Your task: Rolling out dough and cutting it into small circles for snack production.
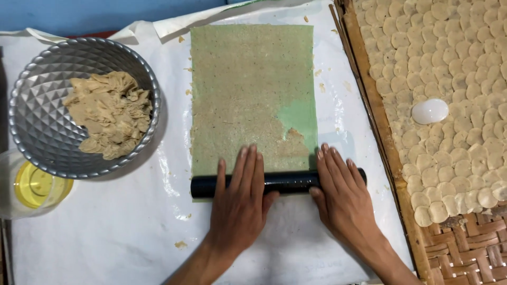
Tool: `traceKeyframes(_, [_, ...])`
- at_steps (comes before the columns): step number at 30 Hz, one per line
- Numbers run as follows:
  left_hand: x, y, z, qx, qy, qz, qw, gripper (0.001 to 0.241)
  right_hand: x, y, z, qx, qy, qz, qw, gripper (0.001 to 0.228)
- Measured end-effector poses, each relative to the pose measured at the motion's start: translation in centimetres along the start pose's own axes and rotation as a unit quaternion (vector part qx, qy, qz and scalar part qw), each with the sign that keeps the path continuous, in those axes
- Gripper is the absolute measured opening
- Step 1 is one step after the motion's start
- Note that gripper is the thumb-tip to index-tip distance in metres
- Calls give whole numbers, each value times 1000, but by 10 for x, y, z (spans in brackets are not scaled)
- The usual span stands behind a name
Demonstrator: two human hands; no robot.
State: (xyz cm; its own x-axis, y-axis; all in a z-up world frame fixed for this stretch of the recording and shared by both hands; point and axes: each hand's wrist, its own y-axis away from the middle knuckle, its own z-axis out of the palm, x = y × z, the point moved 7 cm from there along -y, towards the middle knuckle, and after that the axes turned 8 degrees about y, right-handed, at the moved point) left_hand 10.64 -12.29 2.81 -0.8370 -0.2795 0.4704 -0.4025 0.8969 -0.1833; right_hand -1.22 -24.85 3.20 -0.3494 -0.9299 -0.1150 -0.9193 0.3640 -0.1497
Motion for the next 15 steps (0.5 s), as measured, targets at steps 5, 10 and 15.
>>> traceKeyframes(5, [-24, -64, -8, 34, -11, 3, 999, 69, 30, -60, 19, -38, 64, -11, 997, 65])
traceKeyframes(10, [-20, -65, -13, 45, -19, 3, 999, 67, 27, -58, 14, -19, 46, -4, 999, 62])
traceKeyframes(15, [7, 15, 13, -6, -25, -15, 1000, 74, 6, 34, 31, -5, 31, 34, 999, 73])
